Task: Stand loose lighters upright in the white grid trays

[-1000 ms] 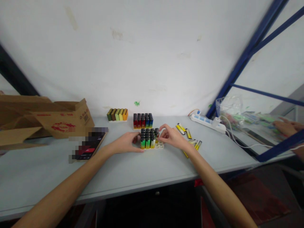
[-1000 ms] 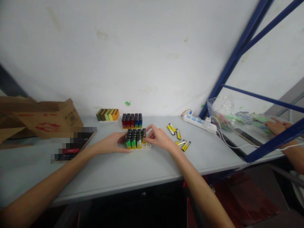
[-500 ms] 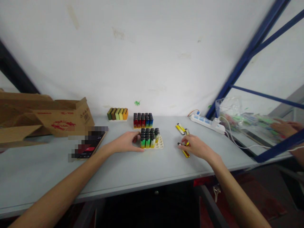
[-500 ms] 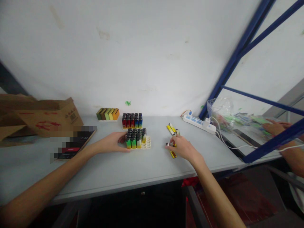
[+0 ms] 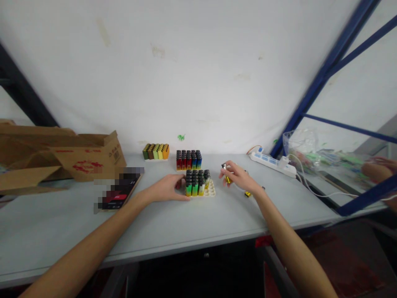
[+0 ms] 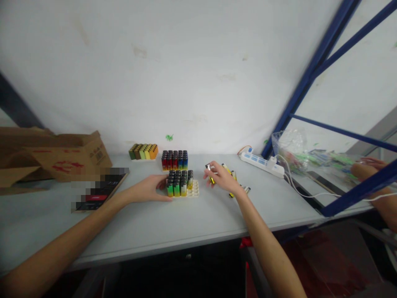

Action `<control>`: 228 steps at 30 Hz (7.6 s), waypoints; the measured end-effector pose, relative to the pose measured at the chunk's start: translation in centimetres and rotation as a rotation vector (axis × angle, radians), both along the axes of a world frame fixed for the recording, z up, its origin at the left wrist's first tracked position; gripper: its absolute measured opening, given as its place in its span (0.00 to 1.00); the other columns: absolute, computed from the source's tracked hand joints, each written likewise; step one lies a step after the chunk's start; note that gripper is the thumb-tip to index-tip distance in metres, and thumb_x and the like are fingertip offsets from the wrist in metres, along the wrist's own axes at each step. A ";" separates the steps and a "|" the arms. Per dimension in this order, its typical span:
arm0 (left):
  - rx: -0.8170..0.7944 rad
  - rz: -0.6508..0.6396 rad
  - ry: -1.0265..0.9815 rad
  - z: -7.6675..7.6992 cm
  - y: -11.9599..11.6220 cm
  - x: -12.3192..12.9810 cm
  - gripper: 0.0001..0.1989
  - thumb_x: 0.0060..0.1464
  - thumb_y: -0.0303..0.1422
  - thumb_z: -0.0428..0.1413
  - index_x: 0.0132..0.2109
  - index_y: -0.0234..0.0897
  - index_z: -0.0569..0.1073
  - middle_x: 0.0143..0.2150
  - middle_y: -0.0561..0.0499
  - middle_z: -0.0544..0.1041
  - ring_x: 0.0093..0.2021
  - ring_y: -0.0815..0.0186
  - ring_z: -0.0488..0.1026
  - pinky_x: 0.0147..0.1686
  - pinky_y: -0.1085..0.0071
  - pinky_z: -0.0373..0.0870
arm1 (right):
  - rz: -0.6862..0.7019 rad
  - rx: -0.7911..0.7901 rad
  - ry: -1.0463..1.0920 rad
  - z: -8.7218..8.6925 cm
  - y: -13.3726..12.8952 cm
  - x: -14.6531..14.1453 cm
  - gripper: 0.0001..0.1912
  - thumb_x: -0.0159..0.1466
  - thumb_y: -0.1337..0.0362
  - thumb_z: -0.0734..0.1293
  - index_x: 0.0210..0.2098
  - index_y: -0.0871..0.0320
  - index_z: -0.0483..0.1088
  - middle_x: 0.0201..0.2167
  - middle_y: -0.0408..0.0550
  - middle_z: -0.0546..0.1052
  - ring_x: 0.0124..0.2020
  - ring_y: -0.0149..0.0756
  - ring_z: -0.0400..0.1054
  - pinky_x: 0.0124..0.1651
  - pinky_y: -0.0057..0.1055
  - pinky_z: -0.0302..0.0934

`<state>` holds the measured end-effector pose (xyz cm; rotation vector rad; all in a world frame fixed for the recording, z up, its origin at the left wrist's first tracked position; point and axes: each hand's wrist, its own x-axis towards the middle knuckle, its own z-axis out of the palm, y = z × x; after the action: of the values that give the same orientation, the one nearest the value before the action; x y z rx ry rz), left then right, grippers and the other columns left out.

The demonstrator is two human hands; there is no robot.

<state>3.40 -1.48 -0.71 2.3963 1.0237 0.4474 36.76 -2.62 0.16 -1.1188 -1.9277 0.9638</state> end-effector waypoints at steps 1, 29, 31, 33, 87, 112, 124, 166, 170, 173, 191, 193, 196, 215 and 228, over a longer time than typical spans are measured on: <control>0.001 -0.003 -0.003 0.0 0.0 0.0 0.29 0.45 0.55 0.65 0.43 0.37 0.73 0.35 0.52 0.75 0.34 0.62 0.71 0.33 0.70 0.64 | -0.001 0.007 0.056 0.2 0.5 -0.7 0.20 0.70 0.43 0.62 0.46 0.53 0.61 0.30 0.40 0.74 0.25 0.30 0.67 0.27 0.27 0.62; 0.011 -0.004 0.004 0.0 0.0 0.0 0.30 0.45 0.55 0.65 0.45 0.36 0.73 0.35 0.51 0.75 0.34 0.61 0.72 0.34 0.69 0.64 | -0.443 0.290 0.049 -1.8 1.5 -4.2 0.21 0.68 0.44 0.61 0.31 0.54 0.63 0.18 0.35 0.60 0.22 0.30 0.54 0.28 0.29 0.49; 0.008 -0.003 0.007 0.1 0.0 0.0 0.30 0.45 0.55 0.66 0.46 0.36 0.73 0.36 0.51 0.76 0.34 0.61 0.72 0.34 0.69 0.65 | -0.340 0.263 0.098 -1.8 1.4 -4.1 0.20 0.70 0.43 0.60 0.42 0.53 0.64 0.21 0.35 0.65 0.23 0.31 0.59 0.29 0.28 0.54; 0.011 0.000 0.007 0.1 -0.1 0.0 0.31 0.45 0.55 0.66 0.46 0.36 0.73 0.37 0.51 0.76 0.34 0.61 0.72 0.34 0.69 0.65 | -0.216 0.273 0.133 -1.7 1.2 -3.9 0.20 0.72 0.43 0.58 0.47 0.53 0.63 0.28 0.39 0.72 0.28 0.32 0.66 0.35 0.29 0.62; 0.016 0.003 0.018 -0.2 0.2 0.0 0.30 0.45 0.57 0.65 0.42 0.37 0.71 0.37 0.50 0.76 0.35 0.60 0.71 0.34 0.69 0.64 | -0.177 0.336 -0.980 -0.6 -4.7 7.1 0.04 0.68 0.67 0.67 0.41 0.57 0.75 0.45 0.56 0.81 0.49 0.49 0.75 0.55 0.45 0.65; 0.013 0.012 0.030 -0.1 0.0 0.0 0.31 0.45 0.57 0.65 0.44 0.36 0.73 0.36 0.50 0.75 0.35 0.60 0.71 0.34 0.68 0.64 | -0.053 -0.027 0.319 -0.9 1.6 -2.9 0.24 0.63 0.42 0.70 0.43 0.57 0.70 0.41 0.52 0.80 0.44 0.40 0.76 0.48 0.38 0.71; 0.014 0.006 0.007 -0.2 0.1 0.0 0.31 0.45 0.58 0.65 0.44 0.37 0.72 0.36 0.51 0.75 0.34 0.61 0.71 0.33 0.69 0.64 | -0.113 -0.052 0.293 -1.9 1.1 -3.8 0.28 0.62 0.34 0.65 0.33 0.52 0.57 0.25 0.35 0.61 0.23 0.28 0.57 0.27 0.27 0.59; 0.005 0.032 0.062 0.1 0.0 0.1 0.31 0.46 0.57 0.65 0.45 0.36 0.72 0.37 0.50 0.75 0.35 0.60 0.72 0.34 0.69 0.64 | -0.448 0.312 -0.074 -2.5 0.7 -3.9 0.18 0.62 0.53 0.57 0.20 0.54 0.54 0.17 0.39 0.59 0.22 0.31 0.55 0.29 0.31 0.46; 0.017 0.031 0.056 0.0 0.0 0.0 0.31 0.46 0.57 0.65 0.44 0.37 0.72 0.38 0.50 0.76 0.34 0.60 0.71 0.34 0.69 0.64 | -0.434 0.303 -0.071 -2.5 0.6 -4.0 0.21 0.65 0.51 0.57 0.20 0.54 0.54 0.17 0.39 0.58 0.22 0.30 0.53 0.29 0.31 0.46; 0.026 0.024 0.052 0.0 0.0 0.0 0.30 0.46 0.58 0.65 0.44 0.37 0.72 0.37 0.50 0.75 0.34 0.60 0.71 0.34 0.69 0.64 | -0.411 0.292 -0.074 -2.3 0.4 -4.0 0.23 0.68 0.46 0.59 0.24 0.55 0.57 0.19 0.37 0.59 0.23 0.30 0.55 0.29 0.30 0.48; 0.008 0.003 0.003 -0.3 0.1 0.0 0.31 0.45 0.57 0.65 0.46 0.36 0.73 0.36 0.51 0.75 0.34 0.61 0.72 0.34 0.69 0.64 | -0.083 0.180 0.127 -0.4 -3.7 -2.4 0.17 0.67 0.48 0.70 0.41 0.57 0.74 0.26 0.43 0.74 0.24 0.32 0.70 0.31 0.30 0.68; 0.003 0.002 0.003 -0.1 0.0 0.1 0.31 0.45 0.56 0.66 0.47 0.36 0.73 0.37 0.51 0.76 0.35 0.60 0.72 0.34 0.69 0.64 | -0.055 0.153 0.136 -1.2 -4.2 -2.8 0.17 0.65 0.49 0.72 0.42 0.57 0.74 0.30 0.45 0.78 0.28 0.34 0.74 0.33 0.31 0.71; 0.001 -0.004 0.010 0.2 -0.2 0.1 0.31 0.46 0.55 0.66 0.47 0.36 0.73 0.37 0.51 0.76 0.35 0.60 0.72 0.35 0.69 0.64 | -0.048 0.193 0.053 -1.9 -4.5 -3.4 0.16 0.65 0.50 0.72 0.42 0.57 0.75 0.35 0.49 0.80 0.35 0.37 0.77 0.37 0.32 0.73; 0.011 0.030 0.026 -0.2 0.1 0.1 0.31 0.47 0.56 0.64 0.47 0.36 0.72 0.36 0.49 0.76 0.35 0.59 0.72 0.35 0.68 0.65 | -0.208 0.165 -0.100 -1.9 -3.3 -6.1 0.16 0.60 0.56 0.77 0.36 0.55 0.68 0.29 0.44 0.80 0.27 0.35 0.73 0.31 0.29 0.66; 0.009 0.045 0.035 -0.3 0.2 0.1 0.29 0.48 0.57 0.64 0.44 0.37 0.71 0.37 0.49 0.76 0.35 0.59 0.73 0.35 0.67 0.65 | -0.646 0.192 -0.797 -0.8 -5.5 6.3 0.20 0.67 0.54 0.70 0.51 0.61 0.70 0.34 0.56 0.80 0.36 0.47 0.76 0.38 0.35 0.62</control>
<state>3.53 -1.30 -1.05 2.4014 1.0956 0.4283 43.05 -8.11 -0.66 -2.0231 -1.9241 -0.0506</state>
